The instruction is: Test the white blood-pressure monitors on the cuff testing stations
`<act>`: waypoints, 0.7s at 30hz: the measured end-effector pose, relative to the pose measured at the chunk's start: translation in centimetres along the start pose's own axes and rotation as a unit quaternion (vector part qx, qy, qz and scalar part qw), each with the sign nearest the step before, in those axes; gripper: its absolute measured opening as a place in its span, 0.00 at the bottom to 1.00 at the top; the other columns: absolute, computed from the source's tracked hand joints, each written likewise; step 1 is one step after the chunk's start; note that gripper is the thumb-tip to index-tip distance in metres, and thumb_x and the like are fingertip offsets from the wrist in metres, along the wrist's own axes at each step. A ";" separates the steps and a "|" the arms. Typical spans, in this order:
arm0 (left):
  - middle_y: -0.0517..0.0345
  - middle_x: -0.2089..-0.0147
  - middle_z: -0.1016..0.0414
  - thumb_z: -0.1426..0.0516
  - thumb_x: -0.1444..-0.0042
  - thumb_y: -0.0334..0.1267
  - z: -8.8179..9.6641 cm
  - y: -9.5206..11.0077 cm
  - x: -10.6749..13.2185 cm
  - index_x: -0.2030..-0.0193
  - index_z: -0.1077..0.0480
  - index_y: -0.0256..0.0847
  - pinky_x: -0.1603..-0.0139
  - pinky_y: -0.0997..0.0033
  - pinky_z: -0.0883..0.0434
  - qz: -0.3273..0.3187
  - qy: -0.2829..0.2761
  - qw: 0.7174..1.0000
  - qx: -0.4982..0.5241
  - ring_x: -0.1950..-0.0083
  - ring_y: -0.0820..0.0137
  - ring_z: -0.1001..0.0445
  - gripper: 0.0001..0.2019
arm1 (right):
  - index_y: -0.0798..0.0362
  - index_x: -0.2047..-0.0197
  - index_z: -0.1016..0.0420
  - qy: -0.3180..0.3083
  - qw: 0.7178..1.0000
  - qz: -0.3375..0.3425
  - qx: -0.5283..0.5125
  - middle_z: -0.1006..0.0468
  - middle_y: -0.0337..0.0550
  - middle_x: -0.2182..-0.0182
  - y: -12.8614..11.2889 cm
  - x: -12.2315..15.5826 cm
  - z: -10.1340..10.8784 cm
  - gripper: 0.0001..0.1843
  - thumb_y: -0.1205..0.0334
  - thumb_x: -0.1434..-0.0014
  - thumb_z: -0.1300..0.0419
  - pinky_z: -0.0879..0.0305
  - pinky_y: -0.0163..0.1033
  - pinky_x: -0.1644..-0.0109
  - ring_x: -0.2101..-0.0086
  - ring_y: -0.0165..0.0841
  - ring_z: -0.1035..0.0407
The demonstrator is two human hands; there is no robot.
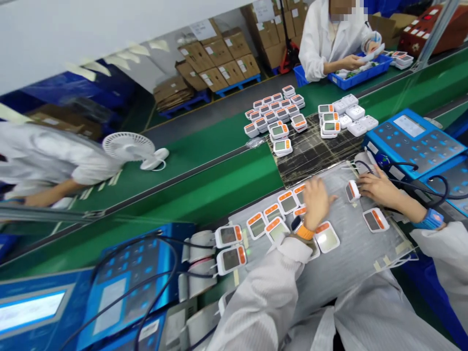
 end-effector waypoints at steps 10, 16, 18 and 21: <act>0.39 0.37 0.36 0.32 0.53 0.32 3.2 -2.9 0.2 0.34 0.39 0.37 0.35 0.47 0.35 0.040 -0.045 0.970 -0.235 0.35 0.47 0.32 0.38 | 0.56 0.46 0.20 -0.043 0.984 -0.130 -0.115 0.18 0.53 0.48 -5.3 -8.6 0.8 0.18 0.66 0.34 0.45 0.31 0.43 0.41 0.49 0.41 0.24; 0.45 0.32 0.40 0.41 0.56 0.20 2.0 1.1 0.9 0.28 0.46 0.45 0.28 0.47 0.37 -0.152 -0.009 0.988 -0.028 0.29 0.52 0.38 0.46 | 0.56 0.68 0.20 -0.145 0.933 -0.240 -0.224 0.19 0.42 0.73 -4.0 -10.9 -3.3 0.12 0.59 0.38 0.40 0.34 0.34 0.66 0.71 0.33 0.26; 0.46 0.32 0.41 0.40 0.57 0.21 1.3 1.3 0.1 0.29 0.44 0.47 0.30 0.47 0.35 -0.150 -0.018 0.989 -0.006 0.30 0.52 0.36 0.46 | 0.56 0.72 0.22 -0.134 0.927 -0.242 -0.255 0.24 0.37 0.79 -2.7 -10.8 -3.1 0.14 0.58 0.38 0.40 0.37 0.33 0.70 0.75 0.30 0.29; 0.47 0.38 0.35 0.39 0.61 0.19 0.4 0.4 -2.3 0.35 0.37 0.46 0.33 0.48 0.32 -0.095 -0.007 0.995 0.037 0.35 0.52 0.31 0.43 | 0.55 0.64 0.19 -0.083 0.927 -0.251 -0.265 0.20 0.39 0.75 0.5 -10.7 -1.6 0.15 0.54 0.36 0.41 0.33 0.34 0.67 0.72 0.32 0.27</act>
Point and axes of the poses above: each hand's wrist, its own x-axis away from the middle knuckle, its own z-axis out of the back of the hand, y = z × x, the point moved 9 cm from there along -x, towards the middle knuckle
